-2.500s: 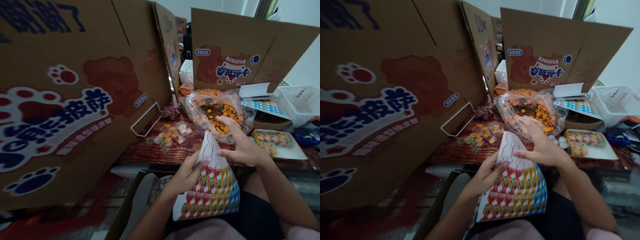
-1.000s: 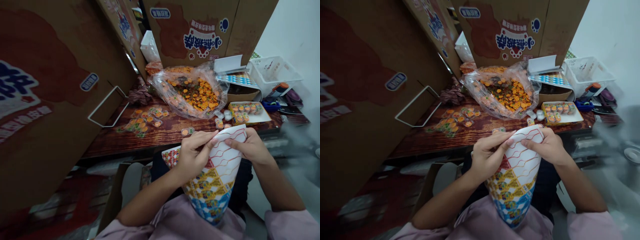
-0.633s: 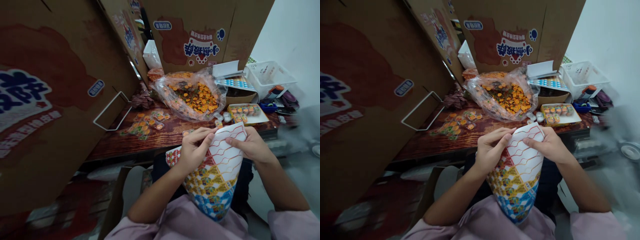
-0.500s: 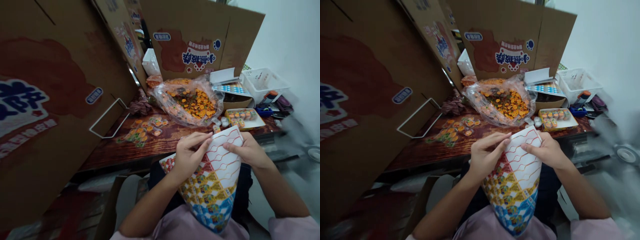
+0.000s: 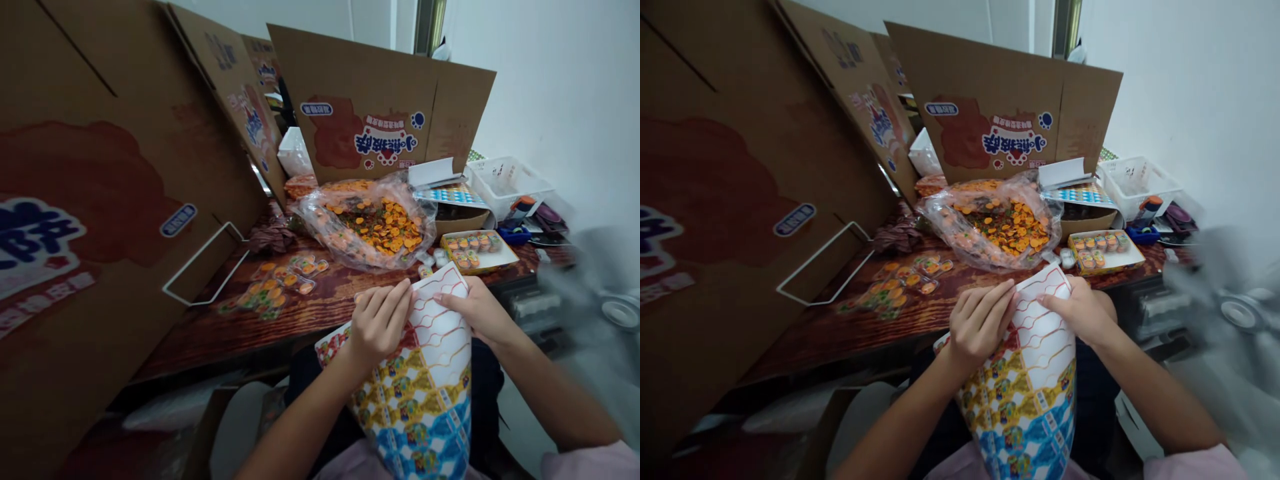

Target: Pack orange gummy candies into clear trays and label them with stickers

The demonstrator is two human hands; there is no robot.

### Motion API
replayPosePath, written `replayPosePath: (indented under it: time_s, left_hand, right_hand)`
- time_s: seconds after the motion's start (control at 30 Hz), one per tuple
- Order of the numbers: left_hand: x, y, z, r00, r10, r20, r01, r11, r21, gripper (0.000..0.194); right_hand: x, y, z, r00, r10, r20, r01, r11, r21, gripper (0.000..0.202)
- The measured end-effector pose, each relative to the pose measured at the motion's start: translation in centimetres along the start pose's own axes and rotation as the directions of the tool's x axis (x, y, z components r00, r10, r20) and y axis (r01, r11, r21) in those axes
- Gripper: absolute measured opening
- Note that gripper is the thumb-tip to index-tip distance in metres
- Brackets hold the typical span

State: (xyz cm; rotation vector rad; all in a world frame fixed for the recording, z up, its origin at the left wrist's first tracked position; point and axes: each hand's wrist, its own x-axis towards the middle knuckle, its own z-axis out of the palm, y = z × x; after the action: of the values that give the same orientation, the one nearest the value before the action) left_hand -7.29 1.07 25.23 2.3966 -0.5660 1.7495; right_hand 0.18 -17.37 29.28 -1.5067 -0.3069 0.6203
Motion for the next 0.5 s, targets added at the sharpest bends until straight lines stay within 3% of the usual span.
replayPosePath:
  time_s: [0.37, 0.43, 0.5]
  left_hand:
    - [-0.7, -0.5, 0.3, 0.997, 0.071, 0.012, -0.069, 0.992, -0.109, 0.019]
    - [-0.7, -0.4, 0.3, 0.999, 0.033, 0.016, -0.03, 0.988, -0.149, 0.019]
    - [-0.5, 0.0, 0.1, 0.994, -0.111, 0.023, 0.113, 0.959, -0.259, 0.017]
  right_hand:
    - [0.1, 0.3, -0.5, 0.999, 0.004, -0.044, -0.005, 1.0, -0.015, 0.048]
    - [0.2, 0.3, -0.9, 0.998, -0.022, -0.055, 0.019, 0.998, -0.056, 0.049]
    - [0.2, 0.5, -1.3, 0.995, -0.074, -0.066, 0.066, 0.99, -0.122, 0.048]
